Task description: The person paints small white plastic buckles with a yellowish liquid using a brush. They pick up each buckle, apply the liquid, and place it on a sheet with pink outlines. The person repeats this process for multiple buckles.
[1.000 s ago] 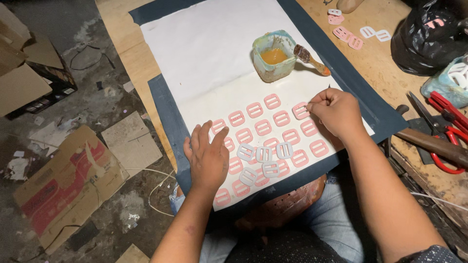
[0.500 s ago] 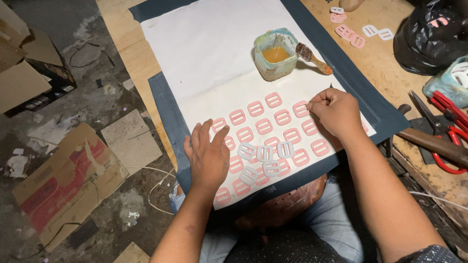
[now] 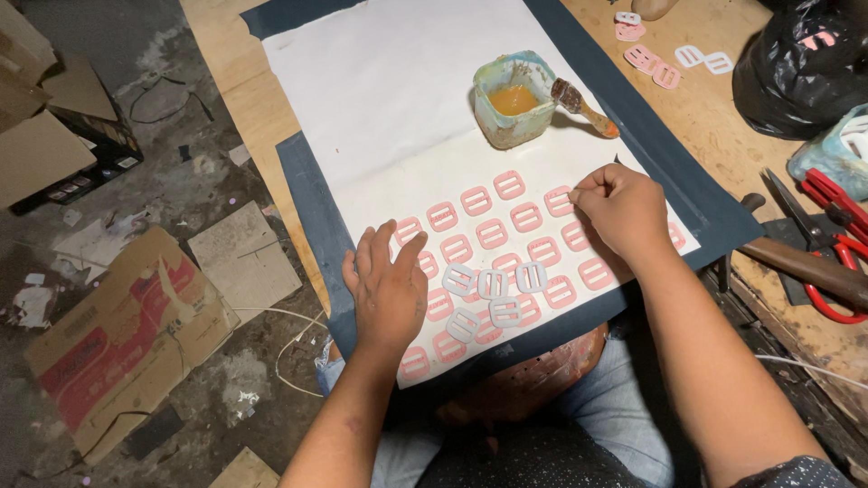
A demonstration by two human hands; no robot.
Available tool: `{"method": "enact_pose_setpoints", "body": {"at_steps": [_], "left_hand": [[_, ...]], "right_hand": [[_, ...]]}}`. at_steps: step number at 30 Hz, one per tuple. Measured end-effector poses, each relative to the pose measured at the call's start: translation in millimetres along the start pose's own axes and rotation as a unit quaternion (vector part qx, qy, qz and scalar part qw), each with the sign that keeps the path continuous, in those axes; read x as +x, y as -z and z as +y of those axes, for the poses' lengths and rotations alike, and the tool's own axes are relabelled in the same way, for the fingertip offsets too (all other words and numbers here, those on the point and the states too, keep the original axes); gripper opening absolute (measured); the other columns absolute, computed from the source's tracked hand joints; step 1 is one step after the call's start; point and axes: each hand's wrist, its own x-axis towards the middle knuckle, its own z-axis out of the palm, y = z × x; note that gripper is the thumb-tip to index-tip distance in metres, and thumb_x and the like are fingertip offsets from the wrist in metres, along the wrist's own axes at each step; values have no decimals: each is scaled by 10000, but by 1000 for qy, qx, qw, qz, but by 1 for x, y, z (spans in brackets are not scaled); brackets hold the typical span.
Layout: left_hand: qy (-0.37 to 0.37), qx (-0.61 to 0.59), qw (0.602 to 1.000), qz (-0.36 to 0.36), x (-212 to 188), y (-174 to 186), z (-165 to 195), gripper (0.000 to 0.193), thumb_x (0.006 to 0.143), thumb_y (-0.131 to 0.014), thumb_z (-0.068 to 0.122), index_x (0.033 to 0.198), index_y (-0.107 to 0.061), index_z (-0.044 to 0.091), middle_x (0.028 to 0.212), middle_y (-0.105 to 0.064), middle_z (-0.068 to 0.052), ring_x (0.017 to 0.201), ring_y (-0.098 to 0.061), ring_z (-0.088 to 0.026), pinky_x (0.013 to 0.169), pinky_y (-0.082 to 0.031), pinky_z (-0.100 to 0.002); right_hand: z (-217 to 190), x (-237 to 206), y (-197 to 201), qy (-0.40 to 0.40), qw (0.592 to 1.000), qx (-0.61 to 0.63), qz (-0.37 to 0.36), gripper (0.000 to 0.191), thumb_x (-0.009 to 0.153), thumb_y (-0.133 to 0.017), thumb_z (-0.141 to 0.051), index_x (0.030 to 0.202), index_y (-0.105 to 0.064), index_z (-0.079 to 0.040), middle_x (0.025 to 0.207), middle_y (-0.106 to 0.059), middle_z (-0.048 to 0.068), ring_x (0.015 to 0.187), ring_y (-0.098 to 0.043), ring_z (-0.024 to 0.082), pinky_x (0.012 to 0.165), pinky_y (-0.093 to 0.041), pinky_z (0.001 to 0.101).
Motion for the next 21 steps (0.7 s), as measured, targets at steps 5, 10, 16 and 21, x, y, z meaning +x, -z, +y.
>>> {"method": "enact_pose_setpoints", "body": {"at_steps": [5,10,16,21], "left_hand": [[0,-5,1000,1,0,1,1,402,901,-610,110,1295,-674,162,1473,-449,-169,1439,-328,-403,1173,-162,-627],[0,-4,1000,1,-2,4,-2,401,898,-615,111,1291,-677,166,1471,-453,-171,1438,-332,-404,1172,-164,-628],[-4,-4,1000,6,-3,5,-3,401,905,-612,118,1299,-672,163,1472,-453,-172,1437,-335,-401,1169,-174,-626],[-2,-3,1000,1,0,5,-3,399,904,-614,122,1295,-675,168,1472,-450,-177,1438,-333,-401,1167,-170,-627]], "right_hand": [[-4,-7,0,48,997,-47,25,160,856,-807,-201,894,-754,-55,749,-723,65,622,-648,171,618,-505,323],[-7,-15,-9,64,992,-106,34,149,916,-764,-219,935,-745,-72,737,-722,99,649,-680,247,651,-520,375],[-4,-23,-19,184,959,-191,97,96,913,-758,-164,950,-757,-76,909,-674,113,788,-655,306,668,-505,429],[-9,-27,-17,284,934,-197,93,127,883,-718,-99,978,-790,-144,996,-671,47,949,-624,280,828,-513,406]]}}
